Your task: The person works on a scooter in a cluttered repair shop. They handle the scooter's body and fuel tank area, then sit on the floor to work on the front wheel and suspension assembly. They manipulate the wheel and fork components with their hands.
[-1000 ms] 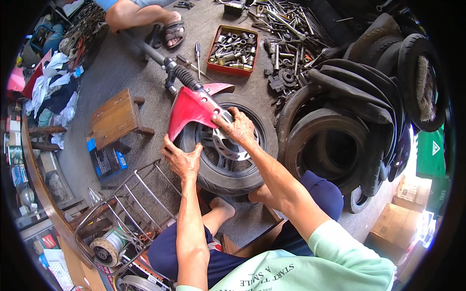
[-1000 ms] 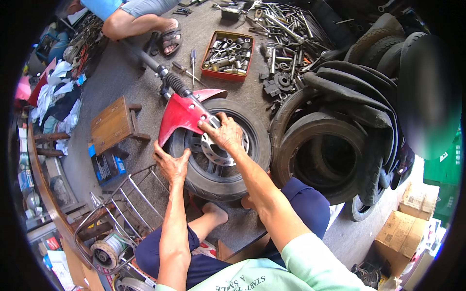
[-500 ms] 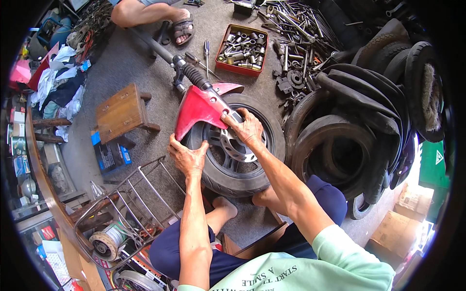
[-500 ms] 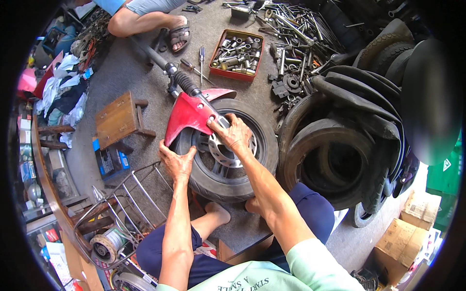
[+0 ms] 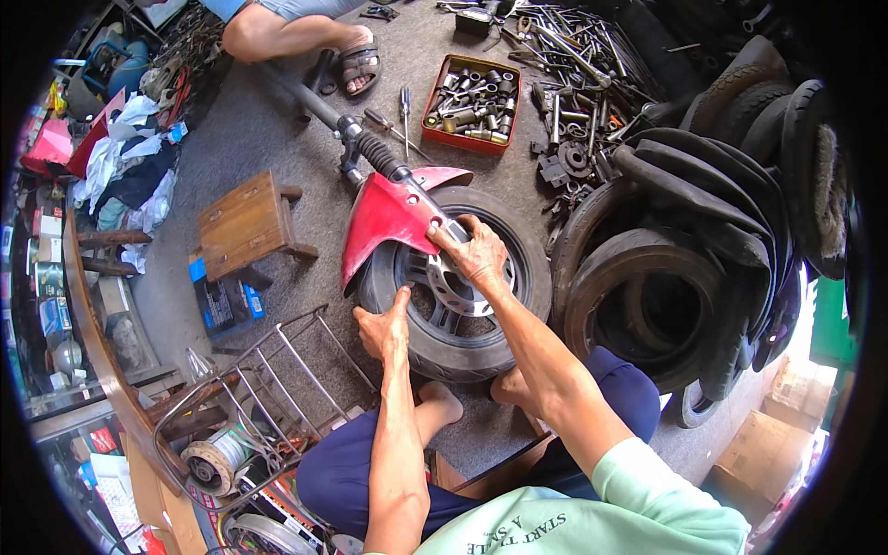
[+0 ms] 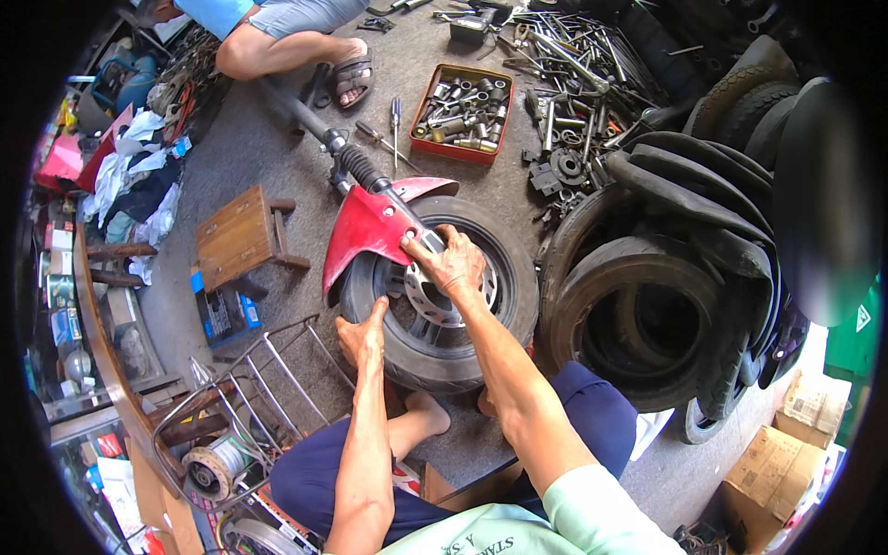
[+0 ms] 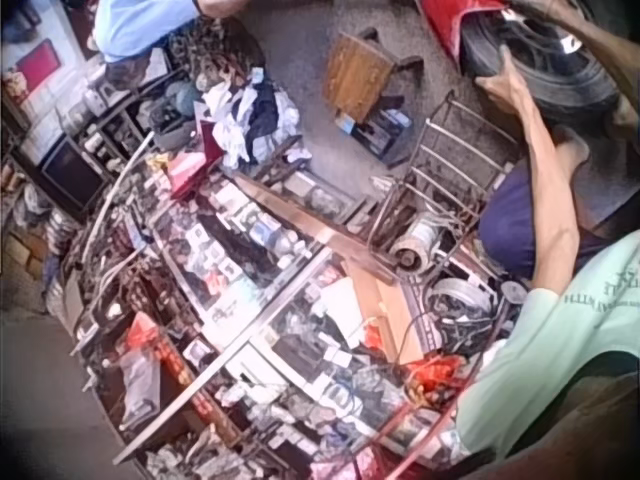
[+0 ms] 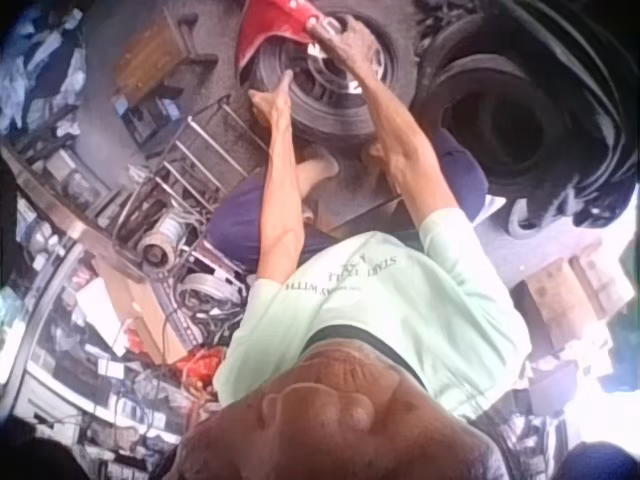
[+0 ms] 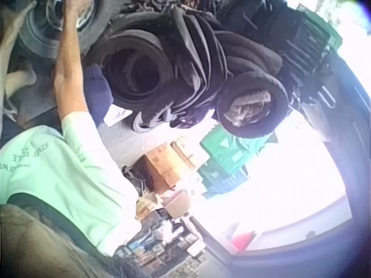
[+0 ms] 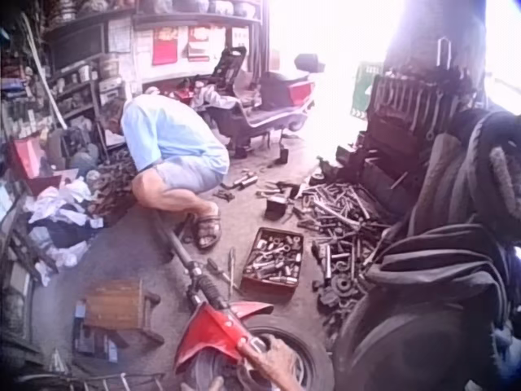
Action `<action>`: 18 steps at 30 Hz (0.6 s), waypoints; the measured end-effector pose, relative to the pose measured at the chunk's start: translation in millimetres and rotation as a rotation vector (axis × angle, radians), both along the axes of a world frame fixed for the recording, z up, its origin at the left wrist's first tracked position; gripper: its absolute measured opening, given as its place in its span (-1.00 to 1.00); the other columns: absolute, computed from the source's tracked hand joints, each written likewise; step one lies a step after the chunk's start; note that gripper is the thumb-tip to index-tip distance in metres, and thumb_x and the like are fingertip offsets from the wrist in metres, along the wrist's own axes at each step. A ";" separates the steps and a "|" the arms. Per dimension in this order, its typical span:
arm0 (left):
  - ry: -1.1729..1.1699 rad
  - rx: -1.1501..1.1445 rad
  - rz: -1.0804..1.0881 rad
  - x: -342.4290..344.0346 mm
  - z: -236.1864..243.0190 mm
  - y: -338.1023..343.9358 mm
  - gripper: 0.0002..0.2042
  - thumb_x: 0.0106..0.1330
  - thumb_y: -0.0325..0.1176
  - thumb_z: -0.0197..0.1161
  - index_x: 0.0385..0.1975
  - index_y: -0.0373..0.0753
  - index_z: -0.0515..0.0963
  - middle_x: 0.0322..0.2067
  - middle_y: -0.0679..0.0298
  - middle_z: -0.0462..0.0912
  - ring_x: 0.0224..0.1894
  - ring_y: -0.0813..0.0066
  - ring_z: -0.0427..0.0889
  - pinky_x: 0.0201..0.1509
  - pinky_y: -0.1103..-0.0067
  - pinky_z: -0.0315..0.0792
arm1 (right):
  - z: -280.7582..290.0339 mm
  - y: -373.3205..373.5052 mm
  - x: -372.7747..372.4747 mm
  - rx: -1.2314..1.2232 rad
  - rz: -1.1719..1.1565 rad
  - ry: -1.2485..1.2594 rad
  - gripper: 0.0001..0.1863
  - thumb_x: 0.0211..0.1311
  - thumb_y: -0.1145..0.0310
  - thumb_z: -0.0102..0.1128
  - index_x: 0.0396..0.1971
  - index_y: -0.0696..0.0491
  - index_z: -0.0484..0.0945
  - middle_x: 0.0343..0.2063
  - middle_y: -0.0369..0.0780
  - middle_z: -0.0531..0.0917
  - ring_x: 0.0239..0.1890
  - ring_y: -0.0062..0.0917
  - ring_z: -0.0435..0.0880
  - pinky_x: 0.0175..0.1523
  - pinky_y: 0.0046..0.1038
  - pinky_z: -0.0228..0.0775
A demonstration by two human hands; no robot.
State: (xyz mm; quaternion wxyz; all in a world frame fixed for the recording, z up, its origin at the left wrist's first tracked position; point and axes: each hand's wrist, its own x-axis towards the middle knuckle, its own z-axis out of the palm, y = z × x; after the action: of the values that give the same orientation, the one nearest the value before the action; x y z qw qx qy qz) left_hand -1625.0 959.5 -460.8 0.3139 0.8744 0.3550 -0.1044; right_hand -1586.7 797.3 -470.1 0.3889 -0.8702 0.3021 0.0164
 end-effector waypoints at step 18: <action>0.054 0.013 -0.024 14.7 2.3 0.3 -0.09 -0.35 0.13 0.42 -0.05 -0.48 0.31 -0.21 -0.19 0.51 -0.12 -0.06 0.51 -0.03 0.25 0.36 | 11.2 -3.4 1.9 0.027 0.011 0.016 -0.18 -0.33 -0.36 0.13 -0.18 0.06 0.54 -0.27 -0.05 0.60 -0.15 -0.28 0.57 -0.03 -0.34 0.34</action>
State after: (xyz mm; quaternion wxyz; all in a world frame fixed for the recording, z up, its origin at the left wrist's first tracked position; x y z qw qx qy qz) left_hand -1610.3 959.9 -458.5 0.2971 0.8775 0.3537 -0.1293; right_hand -1584.8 793.9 -458.8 0.3980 -0.8665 0.3000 0.0296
